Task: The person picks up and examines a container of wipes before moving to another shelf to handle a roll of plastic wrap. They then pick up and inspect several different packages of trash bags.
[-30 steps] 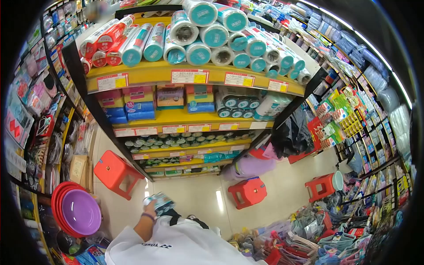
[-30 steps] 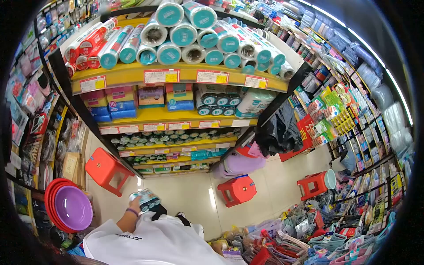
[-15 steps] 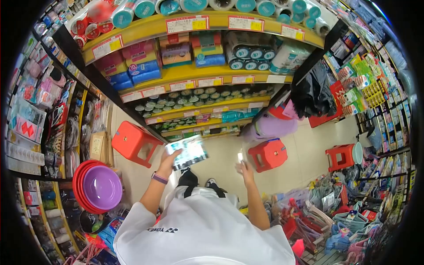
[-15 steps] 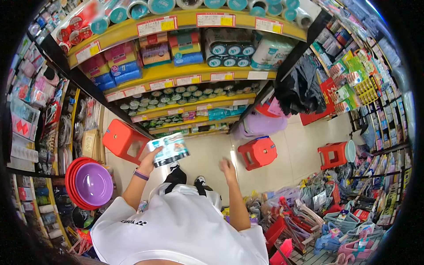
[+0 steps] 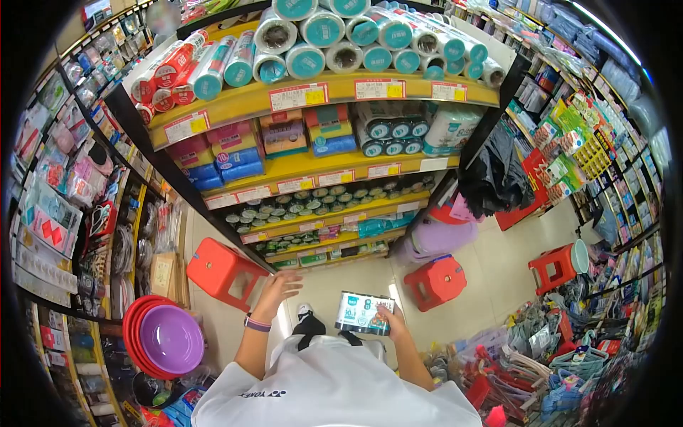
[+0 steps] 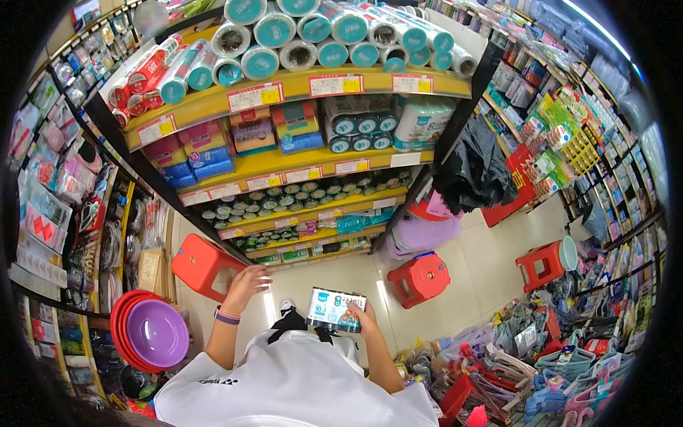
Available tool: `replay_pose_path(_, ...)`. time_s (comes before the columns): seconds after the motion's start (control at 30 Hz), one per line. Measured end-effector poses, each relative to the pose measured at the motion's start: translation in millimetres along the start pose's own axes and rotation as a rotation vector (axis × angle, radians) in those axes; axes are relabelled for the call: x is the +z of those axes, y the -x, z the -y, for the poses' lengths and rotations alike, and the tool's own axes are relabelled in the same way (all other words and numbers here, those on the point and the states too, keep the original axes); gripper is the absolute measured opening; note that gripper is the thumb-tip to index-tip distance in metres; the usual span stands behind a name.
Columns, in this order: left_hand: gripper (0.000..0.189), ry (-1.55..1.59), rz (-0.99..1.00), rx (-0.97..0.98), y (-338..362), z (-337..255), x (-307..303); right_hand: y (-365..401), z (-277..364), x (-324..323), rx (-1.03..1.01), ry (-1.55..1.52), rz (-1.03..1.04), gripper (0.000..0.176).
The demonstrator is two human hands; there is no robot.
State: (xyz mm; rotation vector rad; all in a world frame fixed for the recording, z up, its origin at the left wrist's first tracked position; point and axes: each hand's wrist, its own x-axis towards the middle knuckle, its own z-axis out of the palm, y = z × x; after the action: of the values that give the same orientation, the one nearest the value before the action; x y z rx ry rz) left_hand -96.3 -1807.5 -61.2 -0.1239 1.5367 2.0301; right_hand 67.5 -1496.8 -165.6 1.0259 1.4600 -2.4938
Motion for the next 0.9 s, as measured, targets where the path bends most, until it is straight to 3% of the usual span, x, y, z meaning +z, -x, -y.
replay_pose_path(0.17, 0.035, 0.045, -0.029, -0.012, 2.2, 2.7, -14.1, -27.6, 68.1, 18.1, -0.165, 0.025, 0.072, 0.057)
replay_pose_path(0.2, 0.035, 0.064, -0.042, 0.001, 1.9, 0.5, -16.9, -20.1, 114.6, 41.5, -0.185, 0.086, 0.071, 0.054)
replay_pose_path(0.23, 0.035, 0.069, -0.043, 0.010, 2.7, -3.2, -19.1, -35.2, 142.7, 50.0, -0.339, 0.126, 0.079, 0.049)
replay_pose_path(0.27, 0.035, 0.086, -0.046, 0.038, 4.6, -7.9, -20.8, -17.0, 196.0, 86.2, -0.292, 0.102, -0.005, 0.045)
replay_pose_path(0.37, 0.035, 0.115, -0.089, 0.092, 6.2, -17.1, -29.7, -53.4, 317.4, 111.0, -0.521, 0.310, 0.123, 0.036)
replay_pose_path(0.43, 0.035, 0.129, -0.117, 0.098, 6.7, -17.2, -34.4, -55.2, 384.6, 140.8, -0.529, 0.087, 0.207, 0.034)
replay_pose_path(0.47, 0.035, 0.143, -0.125, 0.108, 6.5, -16.1, -37.1, -69.4, 410.4, 146.3, -0.606, -0.014, 0.382, 0.036)
replay_pose_path(0.5, 0.035, 0.158, -0.134, 0.118, 5.9, -14.4, -38.8, -74.2, 420.8, 149.9, -0.712, -0.102, 0.383, 0.048)
replay_pose_path(0.57, 0.036, 0.185, -0.118, 0.108, 5.3, -8.8, -44.1, -65.7, 394.1, 161.1, -0.881, -0.056, -0.070, 0.056)
replay_pose_path(0.6, 0.036, 0.218, -0.110, 0.104, 4.1, -6.6, -46.1, -75.1, 373.0, 159.6, -0.866, -0.055, -0.096, 0.060)
replay_pose_path(0.67, 0.036, 0.231, -0.099, 0.079, 1.5, -1.5, -46.7, -93.3, 339.4, 164.2, -0.607, -0.246, 0.039, 0.057)
replay_pose_path(0.7, 0.037, 0.233, -0.094, 0.059, 1.3, -1.2, -47.3, -87.8, 330.1, 179.6, -0.562, -0.253, 0.098, 0.073)
replay_pose_path(0.77, 0.037, 0.230, -0.072, 0.058, 2.1, -2.9, -46.1, -99.2, 322.7, 193.5, -0.622, -0.246, 0.254, 0.064)
replay_pose_path(0.9, 0.036, 0.238, -0.064, 0.084, 4.2, -12.2, -49.6, -111.6, 339.9, 215.9, -0.686, -0.304, 0.287, 0.057)
